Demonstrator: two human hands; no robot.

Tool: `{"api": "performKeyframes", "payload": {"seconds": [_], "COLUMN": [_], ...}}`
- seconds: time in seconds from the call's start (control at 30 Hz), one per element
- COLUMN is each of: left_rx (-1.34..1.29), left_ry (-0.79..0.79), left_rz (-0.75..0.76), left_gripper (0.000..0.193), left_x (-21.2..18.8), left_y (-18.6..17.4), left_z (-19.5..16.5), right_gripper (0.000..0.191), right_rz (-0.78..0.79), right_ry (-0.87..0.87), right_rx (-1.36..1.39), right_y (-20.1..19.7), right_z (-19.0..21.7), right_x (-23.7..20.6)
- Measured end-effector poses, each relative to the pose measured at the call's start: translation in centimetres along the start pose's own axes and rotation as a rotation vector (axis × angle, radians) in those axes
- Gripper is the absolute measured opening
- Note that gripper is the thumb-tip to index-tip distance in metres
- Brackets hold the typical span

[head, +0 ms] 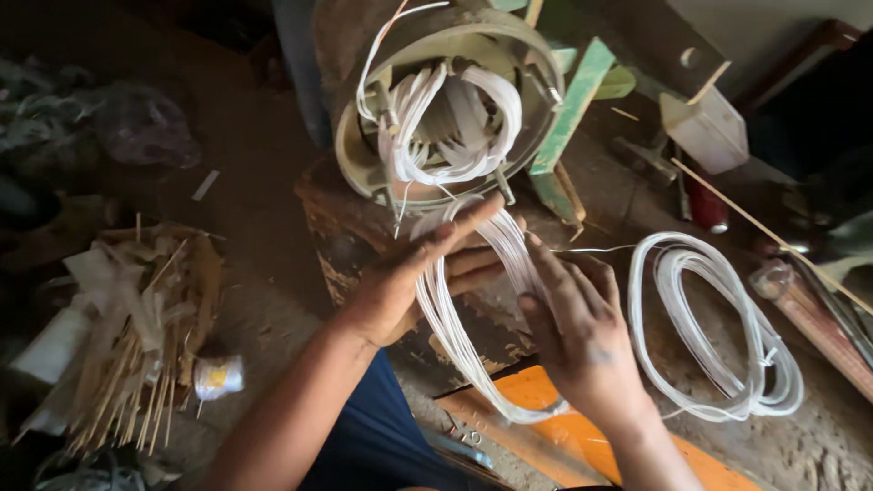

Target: The person winds white insulated wire around a motor stator, using a wooden stick to push the wire into slots and hands to guide and pack the coils. They repeatedly feed wire from a nearby coil, adjust the winding, and use pliers to cut the wire.

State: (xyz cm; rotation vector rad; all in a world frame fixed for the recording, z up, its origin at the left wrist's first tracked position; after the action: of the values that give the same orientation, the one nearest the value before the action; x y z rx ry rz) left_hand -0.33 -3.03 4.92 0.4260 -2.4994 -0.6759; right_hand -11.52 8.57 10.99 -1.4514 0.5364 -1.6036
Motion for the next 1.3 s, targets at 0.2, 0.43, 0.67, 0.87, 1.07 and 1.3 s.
{"api": "performKeyframes", "payload": {"seconds": [0.2, 0.43, 0.67, 0.87, 1.07, 1.3], "left_rx": [-0.023, -0.074, -0.083, 0.071, -0.015, 0.092], "left_ry": [0.064, 0.098, 0.160, 0.133, -0.155, -0.235], "left_rz": [0.006, 0.000, -0.018, -0.107, 0.037, -0.027], "left_gripper": [0.078, 0.079, 0.071, 0.070, 0.073, 0.067], "left_x": [1.1, 1.4, 1.4, 2.0, 1.5, 0.8], "left_y": [1.1, 0.7, -0.2, -1.7, -1.1, -2.0], "left_z": [-2.0, -2.1, -2.0, -2.9, -3.3, -3.9], "right_gripper": [0.055, 0.056, 0.054, 0.055, 0.067, 0.063], "right_rz": [-0.135, -0.188, -0.205, -0.101, 0.010, 0.030], "right_ry": [-0.008, 0.053, -0.120, -0.097, -0.105, -0.131], "right_rx": [-0.184, -0.257, -0.431, -0.548, -0.797, -0.848], "right_y": [0.4, 1.3, 2.5, 3.2, 2.6, 2.5], "right_z": [1.8, 2.1, 2.9, 2.2, 1.6, 2.1], "right_x": [-0.4, -0.4, -0.2, 1.3, 2.4, 3.3]}}
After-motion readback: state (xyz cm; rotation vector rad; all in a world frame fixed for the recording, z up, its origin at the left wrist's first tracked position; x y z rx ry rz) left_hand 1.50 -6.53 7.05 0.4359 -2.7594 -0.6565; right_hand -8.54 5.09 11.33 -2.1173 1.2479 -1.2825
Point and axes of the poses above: each hand's wrist, its own x-axis towards the middle knuckle, its own y-axis out of the palm, z = x × y, the point moved 7 cm from there along x, towards the middle knuckle, and after that the axes turned 3 degrees about z, right-handed, at the moved point
